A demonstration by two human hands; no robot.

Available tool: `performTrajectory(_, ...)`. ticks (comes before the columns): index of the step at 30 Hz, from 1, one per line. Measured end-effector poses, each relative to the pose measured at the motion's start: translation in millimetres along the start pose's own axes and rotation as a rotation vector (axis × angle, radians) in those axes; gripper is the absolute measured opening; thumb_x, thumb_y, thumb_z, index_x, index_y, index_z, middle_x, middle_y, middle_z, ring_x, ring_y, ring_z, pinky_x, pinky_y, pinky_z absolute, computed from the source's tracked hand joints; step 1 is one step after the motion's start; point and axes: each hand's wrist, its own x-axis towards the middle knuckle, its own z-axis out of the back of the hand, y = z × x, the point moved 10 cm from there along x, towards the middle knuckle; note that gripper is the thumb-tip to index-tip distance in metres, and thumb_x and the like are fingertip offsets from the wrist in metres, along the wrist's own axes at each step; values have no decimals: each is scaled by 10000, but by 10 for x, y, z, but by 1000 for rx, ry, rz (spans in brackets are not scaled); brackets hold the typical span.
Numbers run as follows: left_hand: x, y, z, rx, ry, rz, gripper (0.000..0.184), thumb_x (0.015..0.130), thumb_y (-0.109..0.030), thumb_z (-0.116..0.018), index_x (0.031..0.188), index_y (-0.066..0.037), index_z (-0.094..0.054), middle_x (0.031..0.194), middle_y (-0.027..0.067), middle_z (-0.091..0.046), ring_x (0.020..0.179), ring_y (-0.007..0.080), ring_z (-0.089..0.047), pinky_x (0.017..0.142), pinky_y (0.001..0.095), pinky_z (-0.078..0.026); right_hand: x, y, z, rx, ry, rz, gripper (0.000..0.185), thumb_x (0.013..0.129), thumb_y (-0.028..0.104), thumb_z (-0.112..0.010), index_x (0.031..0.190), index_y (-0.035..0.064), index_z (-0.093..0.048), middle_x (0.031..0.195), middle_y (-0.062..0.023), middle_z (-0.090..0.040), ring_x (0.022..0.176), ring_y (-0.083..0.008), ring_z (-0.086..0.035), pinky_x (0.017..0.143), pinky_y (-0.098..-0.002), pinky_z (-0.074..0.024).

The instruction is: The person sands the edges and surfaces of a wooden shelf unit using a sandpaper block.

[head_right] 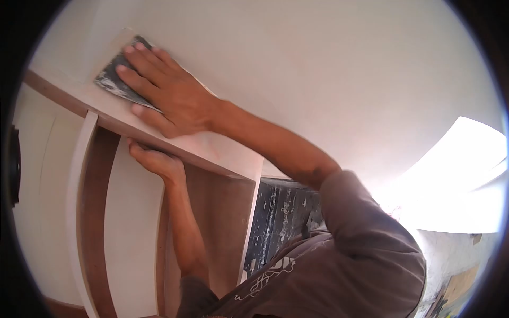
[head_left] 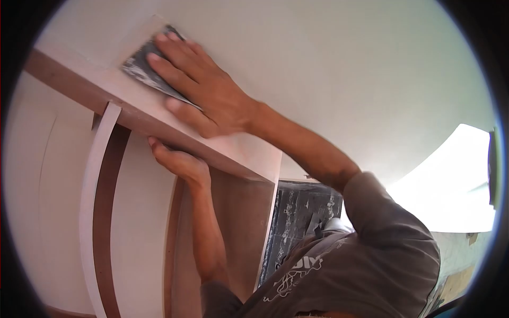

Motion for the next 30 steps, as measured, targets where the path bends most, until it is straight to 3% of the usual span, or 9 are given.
performTrajectory(5,-40,47,-33,-51,-20,67,595,1048,-422,-269,1363,43,-466,1373,168,-487,1252,263,-482,1081,392,-390,-1361,375,-189,97,180,-183,684,973,257,-486,1562,-12,-265,1631,-304,-143,1530,-447,-111,1231,-529,-88)
performTrajectory(10,3,20,19,7,2,-15,588,1052,-406,-260,1353,59,-458,1340,170,-507,1218,271,-504,1051,399,-398,-66,192,4,-57,-38,-40,717,984,297,-490,1564,-37,-234,1620,-319,-155,1516,-456,-160,1221,-547,-133)
performTrajectory(12,-28,-53,-7,112,39,-11,584,1053,-401,-258,1342,61,-467,1343,175,-512,1225,272,-506,1047,398,-401,91,240,-19,1,-105,-90,709,985,282,-495,1559,-43,-236,1616,-315,-172,1512,-456,-169,1220,-545,-150)
performTrajectory(14,-35,65,100,102,37,-1,585,1054,-403,-256,1336,62,-473,1343,180,-519,1229,274,-510,1046,397,-406,-42,414,-57,6,-160,-71,668,1004,266,-466,1545,-59,-247,1604,-312,-205,1506,-454,-184,1220,-541,-165)
performTrajectory(17,14,142,157,148,17,-46,594,1055,-414,-254,1332,63,-474,1336,186,-532,1226,277,-521,1041,398,-417,-314,587,-82,36,8,-17,679,1009,304,-450,1544,-59,-241,1606,-301,-212,1507,-451,-182,1221,-544,-171)
performTrajectory(20,-66,-86,-48,288,67,-79,610,1057,-451,-269,1385,38,-427,1386,178,-502,1265,280,-504,1058,404,-415,144,177,32,-25,-47,-73,684,1011,326,-433,1547,-53,-241,1609,-286,-227,1508,-442,-193,1221,-539,-169)
performTrajectory(22,2,113,-27,-34,178,55,668,1058,-507,-303,1500,-7,-332,1507,161,-425,1360,288,-451,1113,406,-388,70,322,5,1,-87,-104,671,1013,312,-427,1543,-58,-246,1604,-284,-244,1501,-439,-213,1217,-541,-172)
performTrajectory(26,-13,-36,-19,108,110,-61,611,1055,-427,-248,1322,74,-474,1328,197,-535,1223,284,-532,1033,404,-432,-176,528,2,-8,41,73,637,966,261,-489,1459,-118,-347,1556,-310,-309,1463,-463,-273,1213,-538,-186)
performTrajectory(30,-33,10,30,141,53,-49,621,1053,-420,-247,1342,88,-457,1339,203,-525,1224,285,-530,1041,404,-432,193,227,64,-59,-117,-148,639,981,214,-442,1543,-40,-275,1615,-265,-244,1504,-428,-228,1215,-540,-177)
